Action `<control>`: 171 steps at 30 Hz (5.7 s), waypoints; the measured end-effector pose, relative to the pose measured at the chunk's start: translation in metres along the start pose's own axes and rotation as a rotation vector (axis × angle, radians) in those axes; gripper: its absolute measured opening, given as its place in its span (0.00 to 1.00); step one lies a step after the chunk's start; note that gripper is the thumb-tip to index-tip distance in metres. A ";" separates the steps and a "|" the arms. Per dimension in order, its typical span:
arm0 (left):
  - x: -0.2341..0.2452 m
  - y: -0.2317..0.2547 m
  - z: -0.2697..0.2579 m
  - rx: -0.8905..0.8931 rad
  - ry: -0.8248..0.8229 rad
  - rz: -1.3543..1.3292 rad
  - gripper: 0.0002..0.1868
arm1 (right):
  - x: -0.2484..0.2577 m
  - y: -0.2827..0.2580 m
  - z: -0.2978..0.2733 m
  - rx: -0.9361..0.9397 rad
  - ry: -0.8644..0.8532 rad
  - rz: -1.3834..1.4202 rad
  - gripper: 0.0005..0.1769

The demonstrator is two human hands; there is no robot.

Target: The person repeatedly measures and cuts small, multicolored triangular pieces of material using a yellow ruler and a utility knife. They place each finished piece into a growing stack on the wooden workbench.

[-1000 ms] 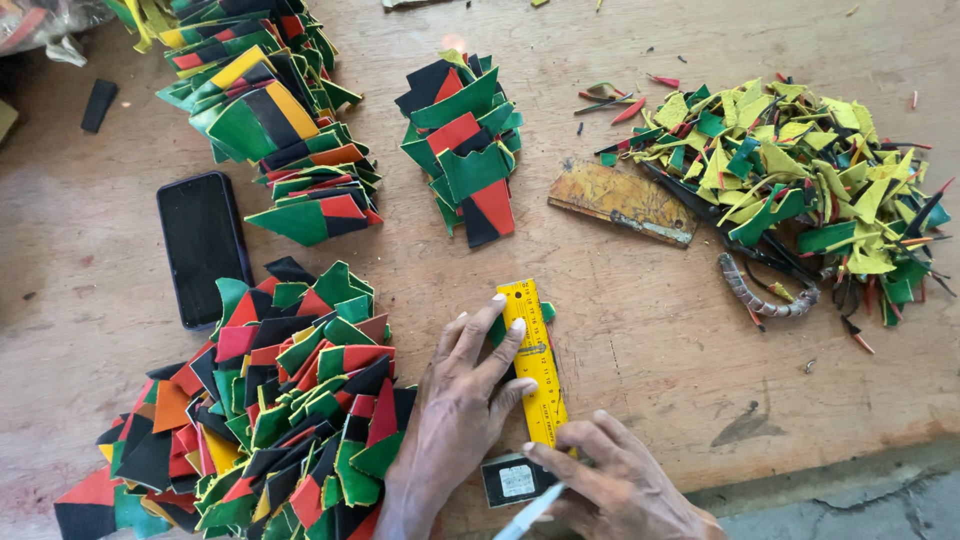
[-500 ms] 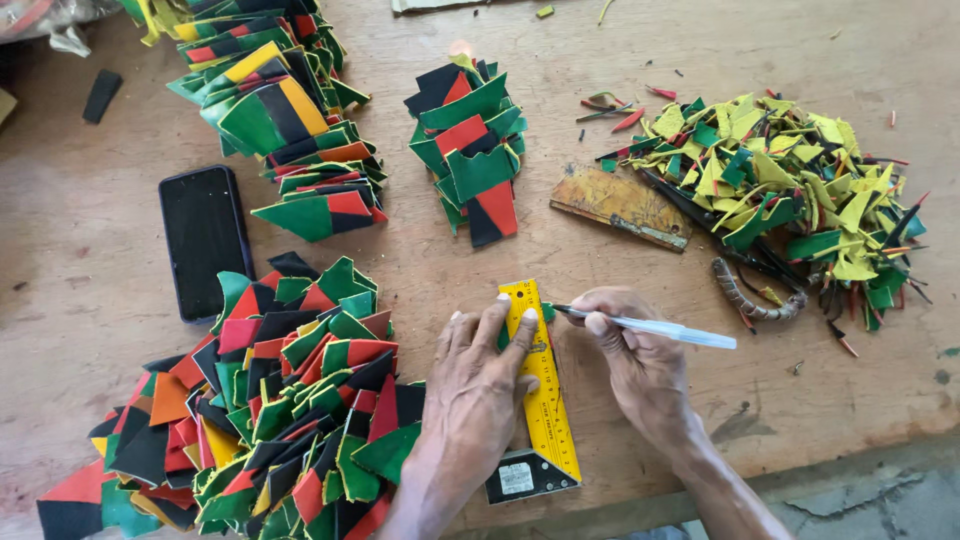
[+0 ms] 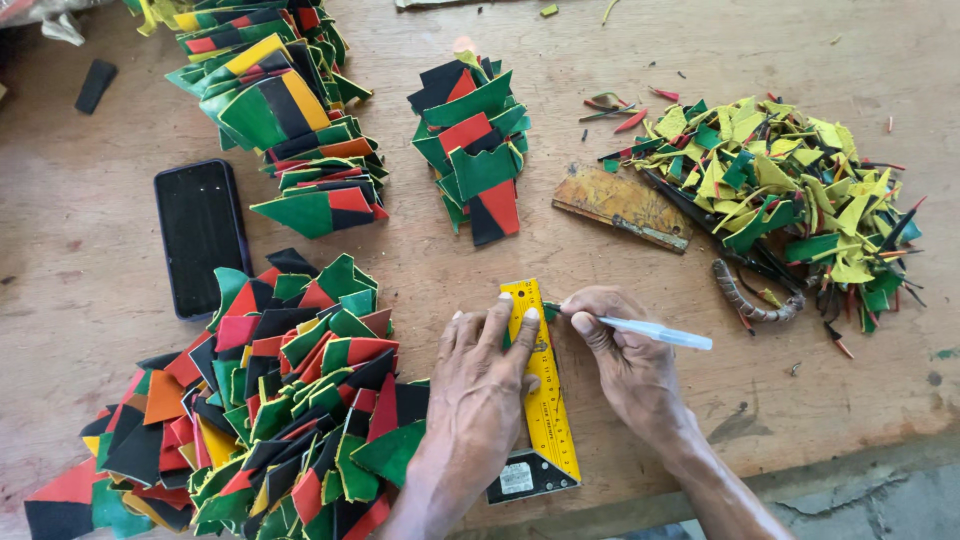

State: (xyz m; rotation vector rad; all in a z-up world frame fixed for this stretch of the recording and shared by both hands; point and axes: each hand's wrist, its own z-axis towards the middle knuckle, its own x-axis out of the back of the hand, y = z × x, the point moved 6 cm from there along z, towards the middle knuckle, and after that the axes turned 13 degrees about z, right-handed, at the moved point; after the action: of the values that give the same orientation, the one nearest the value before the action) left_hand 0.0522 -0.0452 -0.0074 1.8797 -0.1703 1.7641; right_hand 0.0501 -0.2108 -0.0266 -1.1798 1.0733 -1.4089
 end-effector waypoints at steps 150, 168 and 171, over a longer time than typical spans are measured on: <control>0.015 -0.018 0.000 0.104 -0.064 -0.327 0.26 | -0.028 -0.013 -0.102 0.174 -0.633 -0.297 0.41; 0.017 -0.014 0.000 0.103 -0.121 -0.272 0.28 | 0.026 0.002 -0.101 -0.028 -0.141 -0.085 0.20; 0.017 -0.013 0.000 0.094 -0.118 -0.291 0.27 | 0.035 -0.005 -0.068 0.080 -0.014 -0.007 0.15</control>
State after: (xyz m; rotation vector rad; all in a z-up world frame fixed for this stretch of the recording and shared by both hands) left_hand 0.0605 -0.0294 0.0047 1.9629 0.1397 1.4898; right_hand -0.0199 -0.2419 -0.0270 -1.1352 0.9944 -1.4337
